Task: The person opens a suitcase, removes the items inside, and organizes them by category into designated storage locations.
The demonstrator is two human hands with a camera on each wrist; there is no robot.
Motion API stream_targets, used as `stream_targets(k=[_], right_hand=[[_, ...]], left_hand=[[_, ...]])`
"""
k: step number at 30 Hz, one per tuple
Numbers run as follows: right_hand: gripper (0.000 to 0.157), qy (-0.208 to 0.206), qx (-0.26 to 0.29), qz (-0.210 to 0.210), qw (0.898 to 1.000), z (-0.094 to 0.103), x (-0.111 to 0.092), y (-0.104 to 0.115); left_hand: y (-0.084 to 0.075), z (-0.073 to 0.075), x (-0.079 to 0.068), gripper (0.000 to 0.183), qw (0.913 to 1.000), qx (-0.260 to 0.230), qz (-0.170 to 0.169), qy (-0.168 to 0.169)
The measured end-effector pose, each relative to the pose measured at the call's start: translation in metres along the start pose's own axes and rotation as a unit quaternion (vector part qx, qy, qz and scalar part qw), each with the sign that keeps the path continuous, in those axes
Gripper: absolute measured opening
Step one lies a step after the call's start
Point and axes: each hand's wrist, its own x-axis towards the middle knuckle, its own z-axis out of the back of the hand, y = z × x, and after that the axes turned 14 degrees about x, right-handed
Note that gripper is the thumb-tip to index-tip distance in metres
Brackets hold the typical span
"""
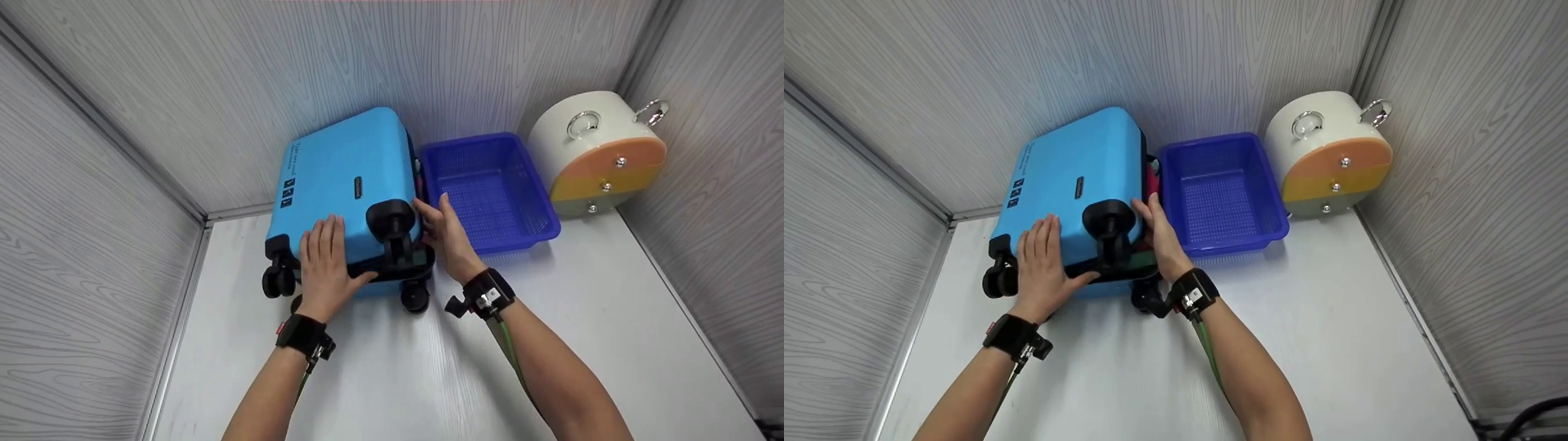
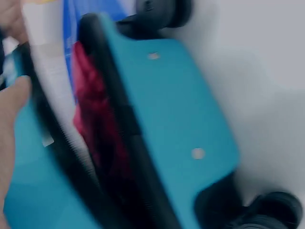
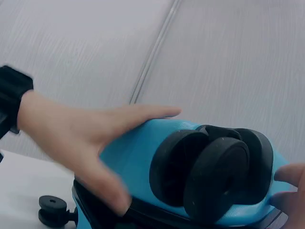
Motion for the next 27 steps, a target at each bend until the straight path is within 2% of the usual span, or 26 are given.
stream_targets(k=[3,5,7,9,11,12,13,14,15,16,17,18,19,20,21,22,23,25,27], right_hand=[[0.077,0.028,0.023,0.028,0.999,-0.007,-0.002,0.007],[0.073,0.05,0.042,0.048,0.997,-0.013,-0.003,0.01],[0.069,0.075,0.053,0.065,0.994,-0.02,-0.003,0.012],[0.066,0.097,0.039,0.08,0.991,-0.025,-0.002,0.01],[0.062,0.096,-0.033,0.085,0.991,-0.026,-0.003,0.004],[0.06,0.094,-0.094,0.086,0.987,-0.025,-0.003,-0.001],[0.058,0.089,-0.169,0.087,0.978,-0.022,-0.004,-0.008],[0.056,0.086,-0.256,0.086,0.959,-0.017,-0.005,-0.017],[0.055,0.088,-0.348,0.087,0.929,-0.011,-0.007,-0.026],[0.052,0.096,-0.436,0.09,0.89,-0.004,-0.009,-0.036],[0.05,0.107,-0.511,0.1,0.847,0.004,-0.012,-0.046],[0.047,0.117,-0.576,0.113,0.801,0.012,-0.014,-0.056],[0.044,0.126,-0.623,0.128,0.761,0.02,-0.017,-0.065],[0.04,0.132,-0.657,0.147,0.728,0.028,-0.018,-0.072],[0.036,0.134,-0.677,0.164,0.705,0.035,-0.02,-0.079],[0.033,0.132,-0.69,0.183,0.688,0.041,-0.02,-0.085],[0.03,0.128,-0.696,0.2,0.677,0.046,-0.02,-0.089],[0.024,0.119,-0.694,0.235,0.67,0.052,-0.018,-0.096],[0.02,0.114,-0.686,0.262,0.669,0.057,-0.016,-0.099]], left_hand=[[0.001,-0.007,-0.007,0.132,0.9972,0.035,0.002,-0.066],[0.004,-0.009,-0.008,0.134,0.9943,0.038,0.019,-0.097],[0.008,-0.009,-0.008,0.136,0.9919,0.029,0.043,-0.116],[0.014,-0.006,-0.008,0.138,0.9902,0.014,0.066,-0.122],[0.02,-0.002,-0.008,0.137,0.9886,-0.005,0.085,-0.124],[0.023,0.0,-0.008,0.135,0.9878,-0.015,0.092,-0.124],[0.026,0.002,-0.008,0.133,0.9869,-0.026,0.099,-0.125],[0.03,0.004,-0.009,0.132,0.9859,-0.034,0.105,-0.126],[0.034,0.006,-0.009,0.13,0.9845,-0.044,0.111,-0.129],[0.038,0.008,-0.01,0.128,0.9828,-0.056,0.119,-0.129],[0.042,0.01,-0.011,0.128,0.9807,-0.07,0.13,-0.129],[0.046,0.012,-0.011,0.128,0.9781,-0.085,0.142,-0.126],[0.05,0.014,-0.012,0.127,0.9748,-0.102,0.154,-0.125],[0.055,0.016,-0.013,0.125,0.9706,-0.122,0.168,-0.122],[0.059,0.018,-0.013,0.125,0.965,-0.144,0.186,-0.115],[0.064,0.021,-0.014,0.124,0.9596,-0.161,0.204,-0.107],[0.068,0.024,-0.014,0.122,0.9548,-0.174,0.22,-0.098],[0.078,0.029,-0.015,0.118,0.9416,-0.208,0.25,-0.088],[0.086,0.033,-0.016,0.116,0.926,-0.242,0.28,-0.076]])
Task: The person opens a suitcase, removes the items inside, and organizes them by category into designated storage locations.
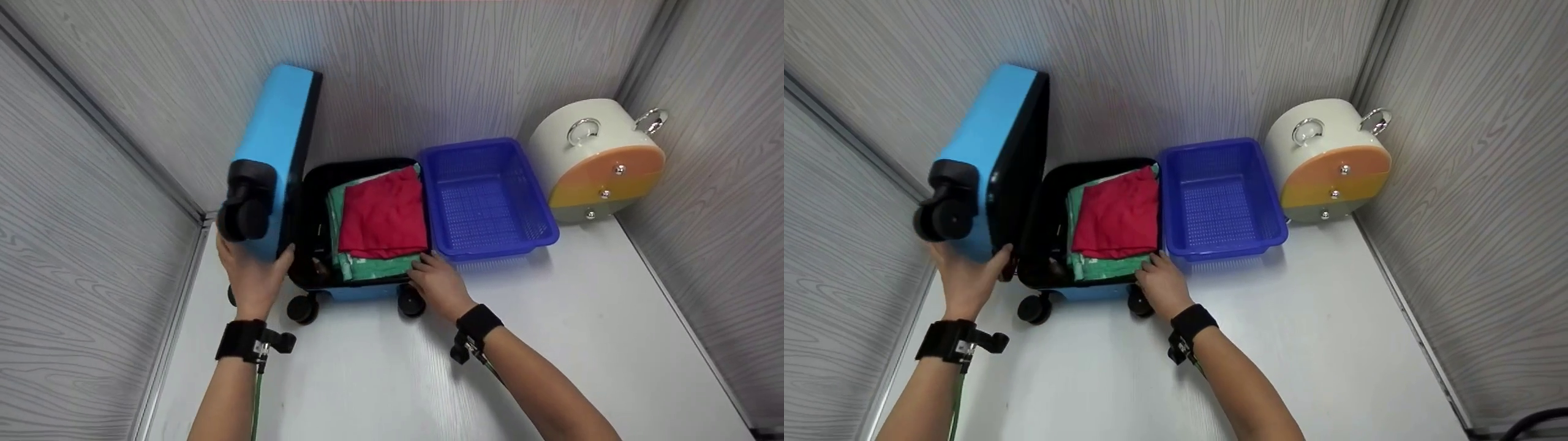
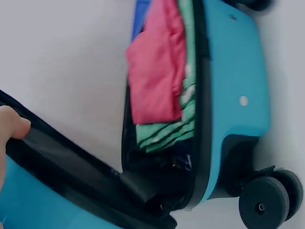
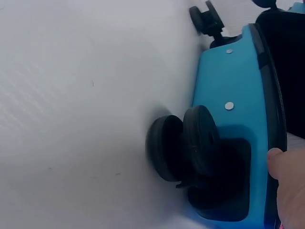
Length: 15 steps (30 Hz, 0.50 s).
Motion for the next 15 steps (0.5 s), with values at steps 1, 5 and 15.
stream_targets(k=[1,5,15], right_hand=[[0.018,-0.007,0.0,0.008,1.0,-0.001,0.001,-0.001],[0.016,-0.015,0.019,0.018,1.0,-0.002,0.001,-0.003],[0.013,-0.032,0.029,0.006,0.999,-0.008,0.001,-0.001]], left_hand=[[0.002,0.004,0.003,0.115,0.9998,-0.014,0.01,0.0],[0.007,0.021,0.008,0.114,0.9936,-0.094,0.063,0.007],[0.023,0.051,0.002,0.115,0.9596,-0.202,0.193,0.035]])
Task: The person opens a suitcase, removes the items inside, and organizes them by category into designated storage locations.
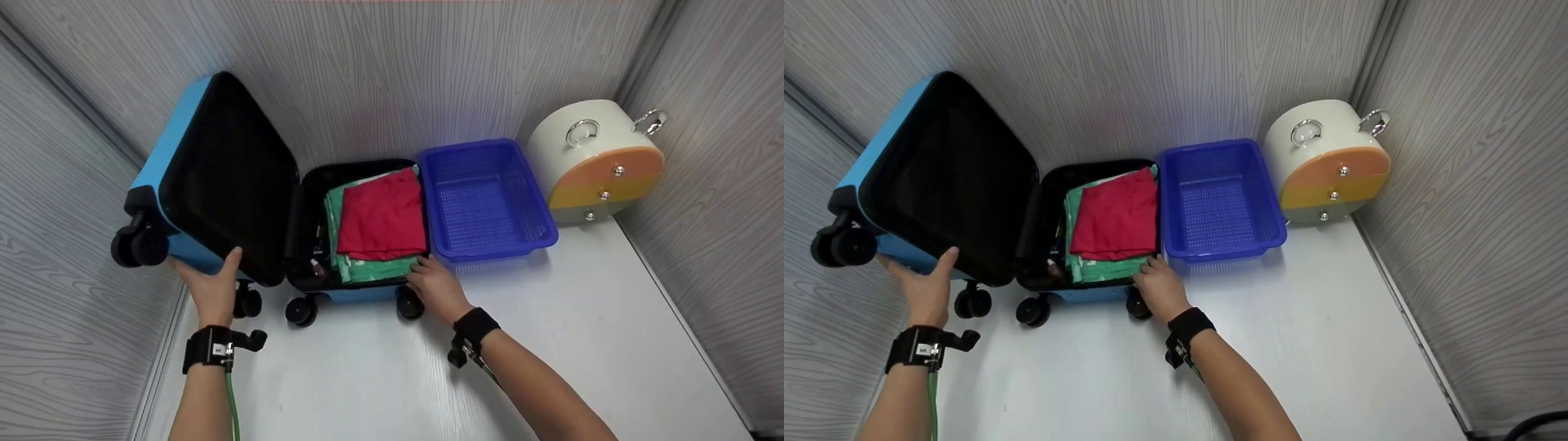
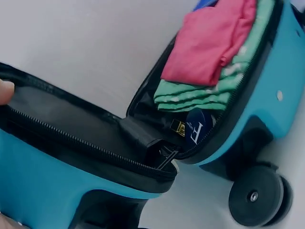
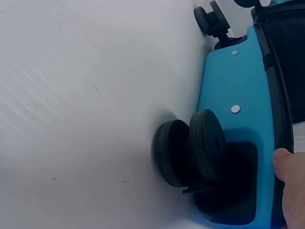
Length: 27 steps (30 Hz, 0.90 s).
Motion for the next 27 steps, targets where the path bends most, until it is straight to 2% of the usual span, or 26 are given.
stream_targets(k=[4,9,12,15,18,21,24,27], right_hand=[[0.017,-0.009,0.013,-0.031,0.999,-0.002,-0.002,0.004],[0.019,-0.017,0.025,-0.054,0.998,-0.004,-0.003,0.007],[0.019,-0.017,0.027,-0.055,0.998,-0.004,-0.003,0.008],[0.019,-0.017,0.029,-0.059,0.998,-0.004,-0.005,0.009],[0.019,-0.013,0.029,-0.067,0.997,-0.004,-0.006,0.009],[0.02,-0.009,0.028,-0.067,0.997,-0.005,-0.007,0.008],[0.021,-0.011,0.026,-0.067,0.997,-0.006,-0.006,0.008],[0.022,-0.014,0.022,-0.072,0.997,-0.006,-0.005,0.006]], left_hand=[[0.015,0.006,0.003,0.115,0.9977,-0.047,0.049,-0.004],[0.034,0.009,0.007,0.12,0.9921,-0.073,0.102,-0.006],[0.045,0.01,0.007,0.121,0.9863,-0.094,0.136,0.0],[0.057,0.01,0.007,0.12,0.9759,-0.113,0.186,0.009],[0.071,0.008,0.006,0.115,0.9599,-0.145,0.239,0.018],[0.081,0.008,0.005,0.107,0.9384,-0.19,0.287,0.029],[0.088,0.009,0.004,0.102,0.9109,-0.242,0.331,0.048],[0.093,0.008,0.006,0.1,0.874,-0.294,0.379,0.078]])
